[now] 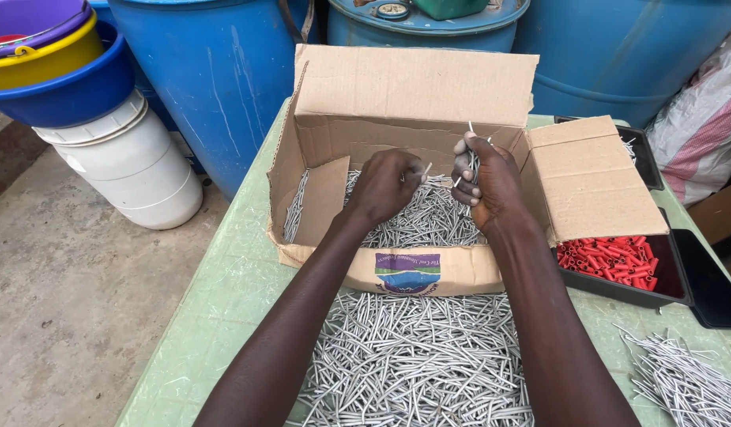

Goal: Sorting and transferring metal pins from a pile on a table into a cardboard box.

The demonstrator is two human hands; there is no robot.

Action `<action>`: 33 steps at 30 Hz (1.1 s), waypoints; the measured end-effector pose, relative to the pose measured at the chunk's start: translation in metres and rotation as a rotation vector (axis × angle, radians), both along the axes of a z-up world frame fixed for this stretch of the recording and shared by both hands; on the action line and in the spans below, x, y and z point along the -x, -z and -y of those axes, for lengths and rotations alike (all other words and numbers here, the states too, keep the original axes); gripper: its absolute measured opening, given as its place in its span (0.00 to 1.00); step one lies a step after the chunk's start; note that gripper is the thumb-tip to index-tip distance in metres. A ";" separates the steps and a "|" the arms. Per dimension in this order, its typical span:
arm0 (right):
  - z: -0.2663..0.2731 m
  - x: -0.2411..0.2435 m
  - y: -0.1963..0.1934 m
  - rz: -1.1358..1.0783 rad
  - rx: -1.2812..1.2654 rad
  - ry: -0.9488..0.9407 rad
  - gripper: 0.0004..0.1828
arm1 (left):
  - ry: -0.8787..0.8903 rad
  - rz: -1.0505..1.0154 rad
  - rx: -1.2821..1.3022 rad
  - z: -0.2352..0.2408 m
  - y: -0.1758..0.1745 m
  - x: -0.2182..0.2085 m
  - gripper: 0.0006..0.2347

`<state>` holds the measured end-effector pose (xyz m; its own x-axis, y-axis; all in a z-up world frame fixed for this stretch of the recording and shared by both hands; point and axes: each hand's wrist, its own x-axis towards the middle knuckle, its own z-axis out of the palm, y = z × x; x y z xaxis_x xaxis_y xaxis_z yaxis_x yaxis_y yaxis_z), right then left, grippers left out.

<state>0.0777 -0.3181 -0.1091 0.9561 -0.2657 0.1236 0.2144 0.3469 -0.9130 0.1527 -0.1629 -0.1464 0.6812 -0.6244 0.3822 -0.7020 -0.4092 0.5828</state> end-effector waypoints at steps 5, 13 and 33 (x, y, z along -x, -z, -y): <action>-0.016 0.009 -0.007 -0.076 0.193 0.046 0.13 | -0.030 -0.368 0.532 -0.002 0.007 -0.014 0.06; -0.016 -0.003 0.011 -0.006 0.696 0.105 0.09 | -0.073 -0.404 0.607 -0.008 -0.005 -0.002 0.09; -0.016 0.006 -0.004 -0.033 0.406 0.212 0.07 | -0.095 -0.183 0.271 -0.005 0.001 0.002 0.08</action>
